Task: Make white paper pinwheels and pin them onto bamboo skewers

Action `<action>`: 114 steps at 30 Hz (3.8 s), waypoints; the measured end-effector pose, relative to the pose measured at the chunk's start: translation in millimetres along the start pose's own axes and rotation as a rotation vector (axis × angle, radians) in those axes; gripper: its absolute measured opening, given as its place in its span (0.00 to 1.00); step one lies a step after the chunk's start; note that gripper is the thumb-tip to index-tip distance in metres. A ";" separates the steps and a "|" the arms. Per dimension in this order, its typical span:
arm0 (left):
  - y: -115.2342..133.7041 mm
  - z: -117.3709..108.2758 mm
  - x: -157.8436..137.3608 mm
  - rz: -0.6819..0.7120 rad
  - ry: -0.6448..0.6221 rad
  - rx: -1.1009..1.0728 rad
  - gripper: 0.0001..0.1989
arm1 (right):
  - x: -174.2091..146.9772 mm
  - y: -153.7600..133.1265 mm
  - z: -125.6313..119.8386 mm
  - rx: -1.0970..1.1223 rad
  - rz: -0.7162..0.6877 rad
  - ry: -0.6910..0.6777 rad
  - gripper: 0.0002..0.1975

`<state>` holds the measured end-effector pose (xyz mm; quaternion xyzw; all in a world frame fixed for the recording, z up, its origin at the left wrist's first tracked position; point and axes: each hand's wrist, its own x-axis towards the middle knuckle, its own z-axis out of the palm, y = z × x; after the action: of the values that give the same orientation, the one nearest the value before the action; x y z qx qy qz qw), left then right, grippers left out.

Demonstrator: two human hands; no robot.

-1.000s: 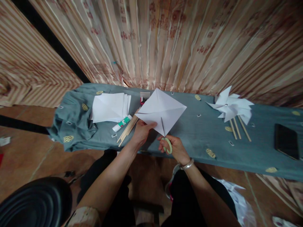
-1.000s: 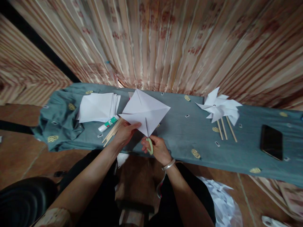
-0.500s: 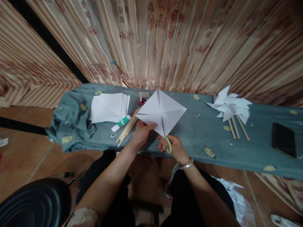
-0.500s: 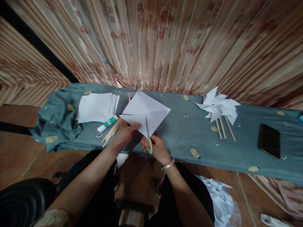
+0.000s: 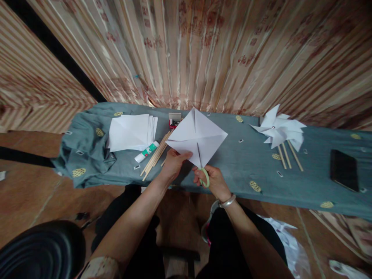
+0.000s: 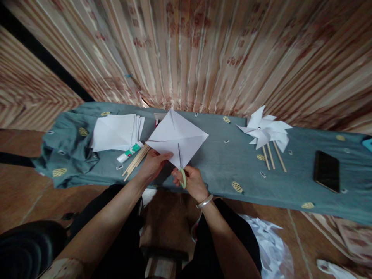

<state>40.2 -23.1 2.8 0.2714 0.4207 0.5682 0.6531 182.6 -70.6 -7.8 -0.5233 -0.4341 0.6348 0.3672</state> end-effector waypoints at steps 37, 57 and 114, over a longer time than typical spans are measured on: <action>29.8 -17.5 7.7 0.097 0.079 -0.039 0.18 | -23.9 -11.1 -34.6 -0.045 0.248 -0.577 0.29; 13.5 -27.9 -18.5 -0.255 -0.081 0.105 0.19 | 4.5 -13.8 -68.9 0.028 -0.105 0.185 0.25; 12.1 -23.1 -8.5 0.233 0.109 0.416 0.23 | -10.5 -9.0 -21.1 -0.085 0.124 -0.359 0.29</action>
<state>14.2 -31.7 3.4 0.4158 0.5290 0.5545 0.4897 205.4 -73.6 2.6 -0.4425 -0.4859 0.7204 0.2218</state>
